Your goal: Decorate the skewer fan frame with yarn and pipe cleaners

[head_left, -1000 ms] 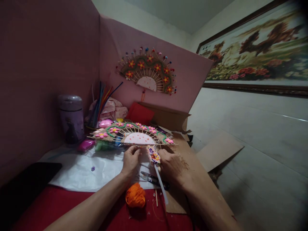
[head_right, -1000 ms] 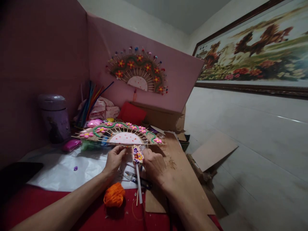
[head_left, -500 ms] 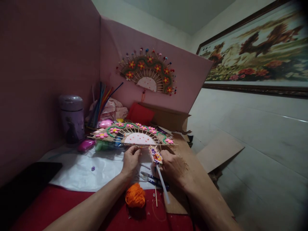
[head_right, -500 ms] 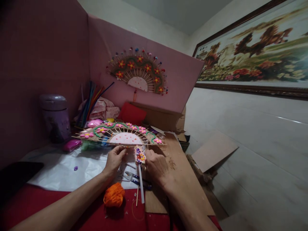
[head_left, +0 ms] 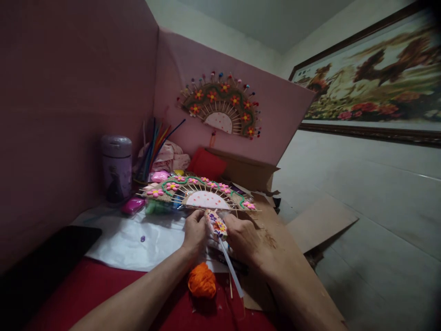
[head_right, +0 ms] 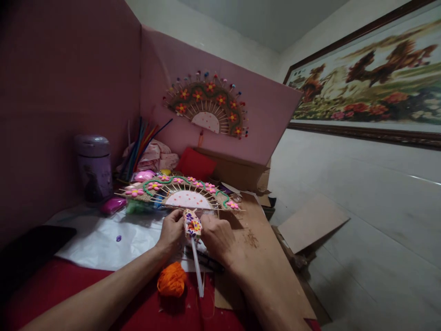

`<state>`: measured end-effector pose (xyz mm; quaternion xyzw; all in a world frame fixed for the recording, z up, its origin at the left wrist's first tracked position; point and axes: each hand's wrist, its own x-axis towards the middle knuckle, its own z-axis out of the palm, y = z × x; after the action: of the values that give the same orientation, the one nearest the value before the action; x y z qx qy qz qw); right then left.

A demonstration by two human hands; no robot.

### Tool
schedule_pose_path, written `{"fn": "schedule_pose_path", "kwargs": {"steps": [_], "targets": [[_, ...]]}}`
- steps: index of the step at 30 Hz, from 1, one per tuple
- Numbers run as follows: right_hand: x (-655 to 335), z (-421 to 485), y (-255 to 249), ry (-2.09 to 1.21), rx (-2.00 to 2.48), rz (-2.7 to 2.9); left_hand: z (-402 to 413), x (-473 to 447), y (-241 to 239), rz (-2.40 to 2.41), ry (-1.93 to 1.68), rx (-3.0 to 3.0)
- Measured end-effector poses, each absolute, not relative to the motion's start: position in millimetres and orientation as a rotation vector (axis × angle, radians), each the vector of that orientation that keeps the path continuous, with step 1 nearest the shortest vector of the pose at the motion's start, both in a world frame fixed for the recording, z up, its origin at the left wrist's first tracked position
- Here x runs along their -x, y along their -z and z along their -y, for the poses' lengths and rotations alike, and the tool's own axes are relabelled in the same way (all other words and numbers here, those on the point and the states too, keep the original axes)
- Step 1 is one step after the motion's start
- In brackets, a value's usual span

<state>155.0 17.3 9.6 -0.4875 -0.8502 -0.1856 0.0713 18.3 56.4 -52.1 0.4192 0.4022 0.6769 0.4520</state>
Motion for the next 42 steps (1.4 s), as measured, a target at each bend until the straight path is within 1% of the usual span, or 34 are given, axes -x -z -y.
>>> {"fn": "schedule_pose_path", "kwargs": {"steps": [7,17,23,30,34,39,42], "targets": [[-151,-25,-8,0.586,1.464,2.604,-58,-19,56,-0.976,-1.679,-1.038],[-157,-18,-16,0.529,1.505,2.622,-59,-18,56,-0.998,-1.673,-1.053],[-164,-16,-15,0.564,1.515,2.538,-55,-17,52,-1.010,-1.678,-1.083],[-170,-16,-19,0.584,1.576,2.611,-59,-19,55,-0.992,-1.683,-1.056],[-174,-11,-18,0.588,1.611,2.547,-61,-19,56,-1.000,-1.688,-1.053],[-194,-2,-10,0.600,1.663,2.328,-60,-18,53,-1.011,-1.689,-1.063],[-218,5,-5,0.530,1.707,2.298,-59,-18,52,-1.023,-1.682,-1.060]]}}
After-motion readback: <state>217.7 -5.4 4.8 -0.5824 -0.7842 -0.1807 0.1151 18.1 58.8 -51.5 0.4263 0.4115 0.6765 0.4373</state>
